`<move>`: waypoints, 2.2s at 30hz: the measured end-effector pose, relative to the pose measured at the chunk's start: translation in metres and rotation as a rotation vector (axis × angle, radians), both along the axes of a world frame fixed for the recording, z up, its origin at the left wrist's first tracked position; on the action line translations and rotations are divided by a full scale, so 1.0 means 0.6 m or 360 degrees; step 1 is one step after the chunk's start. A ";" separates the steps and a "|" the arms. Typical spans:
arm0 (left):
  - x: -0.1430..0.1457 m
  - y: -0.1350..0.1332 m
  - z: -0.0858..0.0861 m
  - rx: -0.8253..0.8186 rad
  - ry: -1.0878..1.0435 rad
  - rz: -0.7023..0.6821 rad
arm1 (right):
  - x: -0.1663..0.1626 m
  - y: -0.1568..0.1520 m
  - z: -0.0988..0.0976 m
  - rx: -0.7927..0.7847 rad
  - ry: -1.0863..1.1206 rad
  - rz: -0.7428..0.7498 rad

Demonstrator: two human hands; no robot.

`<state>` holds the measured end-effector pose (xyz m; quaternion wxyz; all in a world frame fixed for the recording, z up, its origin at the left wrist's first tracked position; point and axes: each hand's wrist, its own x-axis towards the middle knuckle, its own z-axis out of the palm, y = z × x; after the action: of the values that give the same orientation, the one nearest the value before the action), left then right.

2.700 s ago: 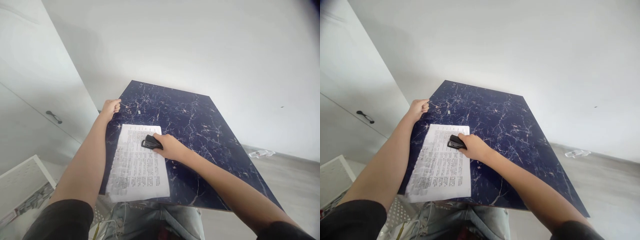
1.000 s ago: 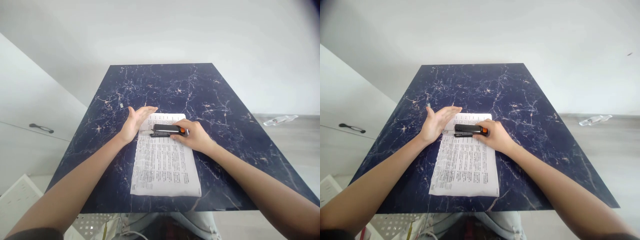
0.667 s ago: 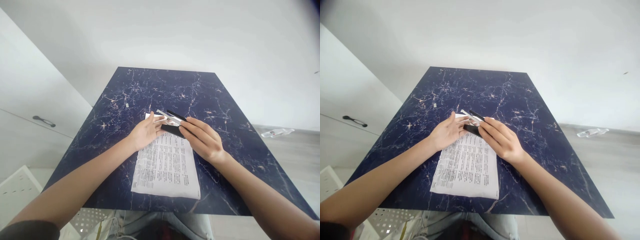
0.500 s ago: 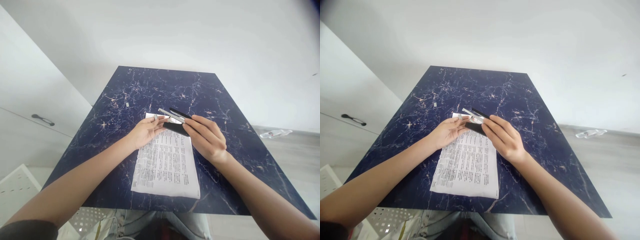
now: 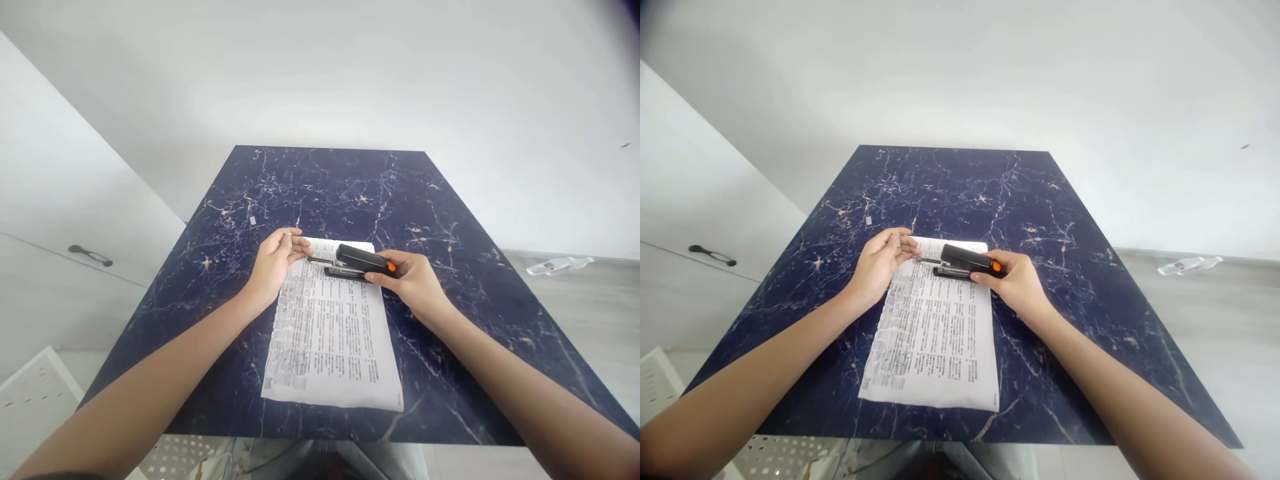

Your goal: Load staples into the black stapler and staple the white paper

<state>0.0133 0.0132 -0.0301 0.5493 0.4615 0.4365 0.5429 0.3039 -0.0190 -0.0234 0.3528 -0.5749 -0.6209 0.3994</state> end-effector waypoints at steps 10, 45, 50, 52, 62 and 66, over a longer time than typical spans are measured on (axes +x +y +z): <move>0.007 -0.055 0.036 0.1268 0.1167 0.0099 | -0.031 -0.015 0.047 0.0946 -0.0187 0.0379; -0.167 0.097 0.033 0.0314 0.2512 0.0145 | 0.203 0.160 -0.064 0.0442 -0.0537 -0.0973; -0.153 0.094 0.028 0.0388 0.2100 0.0258 | 0.201 0.161 -0.065 0.0415 -0.0556 -0.0949; -0.141 0.093 0.020 0.0296 0.1374 0.0349 | 0.202 0.160 -0.066 0.0406 -0.0562 -0.0947; -0.066 0.056 0.020 -0.0264 0.0060 0.0076 | 0.199 0.154 -0.053 0.0313 -0.0632 -0.0840; -0.050 0.042 0.031 -0.0508 -0.0113 0.0070 | 0.200 0.155 -0.053 0.0323 -0.0690 -0.0797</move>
<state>-0.0166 0.0381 -0.0117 0.6187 0.3392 0.5076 0.4945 0.4241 0.0737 -0.0554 0.3550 -0.7429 -0.5577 0.1052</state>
